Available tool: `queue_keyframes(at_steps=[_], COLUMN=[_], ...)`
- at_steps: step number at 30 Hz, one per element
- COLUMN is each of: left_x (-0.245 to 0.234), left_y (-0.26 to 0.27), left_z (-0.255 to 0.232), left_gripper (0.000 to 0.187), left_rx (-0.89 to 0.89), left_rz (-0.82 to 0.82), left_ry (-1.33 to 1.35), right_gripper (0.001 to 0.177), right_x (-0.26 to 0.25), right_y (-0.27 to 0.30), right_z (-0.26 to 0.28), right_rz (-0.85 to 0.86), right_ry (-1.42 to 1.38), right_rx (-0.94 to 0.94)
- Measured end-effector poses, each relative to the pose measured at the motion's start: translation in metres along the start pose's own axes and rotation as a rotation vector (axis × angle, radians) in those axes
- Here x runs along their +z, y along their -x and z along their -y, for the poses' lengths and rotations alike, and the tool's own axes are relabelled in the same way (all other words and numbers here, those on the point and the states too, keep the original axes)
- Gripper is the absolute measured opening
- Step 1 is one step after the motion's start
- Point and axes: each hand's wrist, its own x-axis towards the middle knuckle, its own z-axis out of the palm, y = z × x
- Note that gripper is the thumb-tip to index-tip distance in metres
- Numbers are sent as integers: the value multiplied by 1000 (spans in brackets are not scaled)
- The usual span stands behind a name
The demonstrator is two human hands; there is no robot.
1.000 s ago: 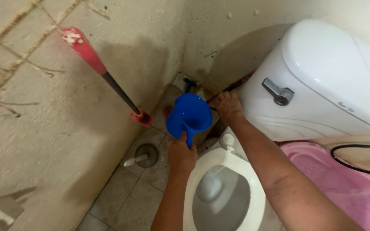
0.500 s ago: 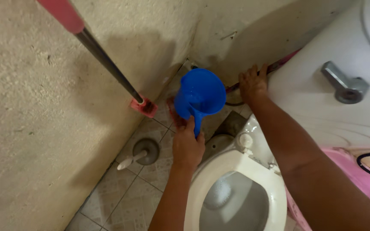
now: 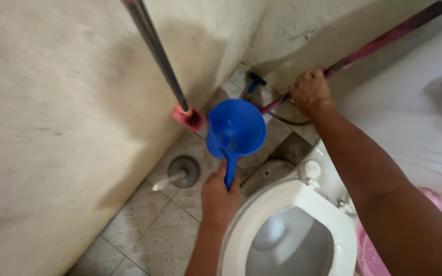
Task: The person pours water from a blue plastic jug into a toilet bowl, then uses a red-handled broom to sweep the tiled bathroom floor around the toilet and a pink basin. The person moves the broom in back-and-forth motions to push water and debris toward the drain area.
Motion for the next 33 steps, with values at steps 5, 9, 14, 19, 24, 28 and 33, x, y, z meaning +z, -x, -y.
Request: queue_keyframes(at_steps=[5, 9, 14, 19, 24, 28, 33], left_x=[-8, -35, -69, -94, -115, -132, -158], left_y=[27, 66, 132, 203, 265, 303, 343], left_z=[-16, -44, -74, -110, -159, -181, -195], left_gripper=[59, 60, 58, 59, 59, 57, 58], left_rx=[-9, -93, -145, -198, -193, -34, -15], left_rz=[-40, -23, -75, -176, -327, -501, -501], left_ry=[-9, 7, 35, 54, 81, 61, 61], right_gripper=[24, 27, 32, 34, 32, 27, 26], right_x=[-43, -110, -150, -164, -178, -195, -200], right_y=[32, 89, 164, 238, 327, 394, 477], right_z=[21, 34, 21, 7, -7, -25, -33], right_rz=[-96, 45, 120, 54, 36, -5, -176], right_ry=[-133, -144, -169, -152, -212, -256, -382], right_rx=[-151, -151, -126, -124, -94, -103, -28])
